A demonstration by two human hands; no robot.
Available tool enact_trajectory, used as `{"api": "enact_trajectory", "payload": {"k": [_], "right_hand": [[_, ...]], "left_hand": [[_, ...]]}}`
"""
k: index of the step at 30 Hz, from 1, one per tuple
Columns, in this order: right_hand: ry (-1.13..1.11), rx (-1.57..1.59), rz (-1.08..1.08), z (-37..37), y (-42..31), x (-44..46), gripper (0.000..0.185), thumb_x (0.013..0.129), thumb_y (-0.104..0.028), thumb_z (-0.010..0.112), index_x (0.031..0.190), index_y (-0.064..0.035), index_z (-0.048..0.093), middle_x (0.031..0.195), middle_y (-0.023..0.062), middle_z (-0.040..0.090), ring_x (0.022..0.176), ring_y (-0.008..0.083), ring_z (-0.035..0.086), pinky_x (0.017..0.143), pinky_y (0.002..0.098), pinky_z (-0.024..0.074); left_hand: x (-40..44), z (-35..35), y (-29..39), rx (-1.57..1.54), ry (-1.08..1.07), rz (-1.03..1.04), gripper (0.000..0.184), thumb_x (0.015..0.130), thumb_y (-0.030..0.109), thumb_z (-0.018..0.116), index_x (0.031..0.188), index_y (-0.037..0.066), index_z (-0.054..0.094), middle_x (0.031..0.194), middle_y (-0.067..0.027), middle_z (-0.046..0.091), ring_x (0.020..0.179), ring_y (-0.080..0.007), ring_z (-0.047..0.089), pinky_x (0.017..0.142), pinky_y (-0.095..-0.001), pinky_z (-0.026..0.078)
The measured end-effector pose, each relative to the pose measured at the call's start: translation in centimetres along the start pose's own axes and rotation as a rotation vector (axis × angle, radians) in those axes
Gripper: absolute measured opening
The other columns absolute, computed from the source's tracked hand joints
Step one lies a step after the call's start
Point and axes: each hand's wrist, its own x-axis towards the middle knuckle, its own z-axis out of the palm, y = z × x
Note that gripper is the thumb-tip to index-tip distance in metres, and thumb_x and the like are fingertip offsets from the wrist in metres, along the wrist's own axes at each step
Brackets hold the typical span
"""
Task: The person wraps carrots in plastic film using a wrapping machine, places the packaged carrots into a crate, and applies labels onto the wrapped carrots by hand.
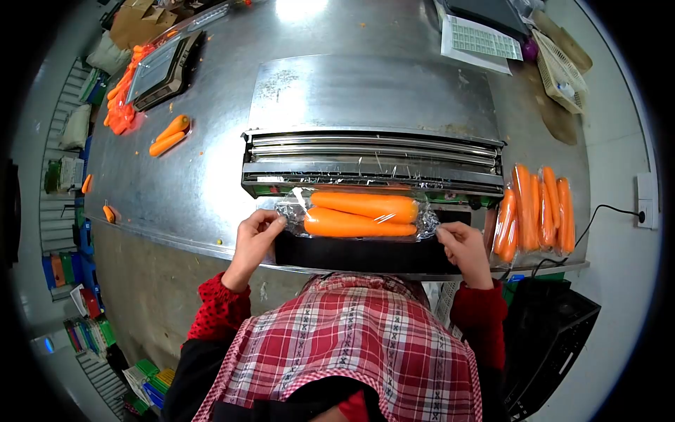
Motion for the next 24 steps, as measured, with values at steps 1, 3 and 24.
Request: {"api": "enact_trajectory", "payload": {"k": [1,3,24], "right_hand": [[-0.017,0.024,0.002,0.1,0.7,0.2,0.019,0.093,-0.017,0.061,0.082,-0.001,0.062,0.072,0.001,0.057,0.05,0.004,0.045,0.044,0.0186,0.0339],[0.012,0.078,-0.048,0.2,1.5,0.2,0.016,0.093,-0.014,0.061,0.082,-0.0025,0.061,0.064,-0.0045,0.05,0.05,0.0014,0.041,0.045,0.0173,0.0284],[-0.165,0.075,0.1,4.2,16.1,-6.2,0.024,0.093,-0.019,0.059,0.091,0.003,0.068,0.08,0.0043,0.067,0.073,0.0126,0.059,0.068,0.0287,0.0492]], "left_hand": [[0.1,0.3,-0.8,-0.107,0.059,0.034,0.018,0.089,0.014,0.068,0.092,-0.004,0.064,0.074,0.0026,0.056,0.065,-0.0031,0.045,0.058,-0.0196,0.038],[-0.6,0.0,-0.7,-0.275,0.139,0.081,0.009,0.093,0.005,0.061,0.09,-0.003,0.062,0.077,0.0019,0.057,0.07,-0.0041,0.048,0.063,-0.0201,0.04],[-8.1,5.5,-13.9,-0.599,-0.179,-0.625,0.018,0.091,0.011,0.056,0.075,0.005,0.05,0.069,0.0005,0.048,0.06,-0.0055,0.043,0.051,-0.0243,0.039]]}}
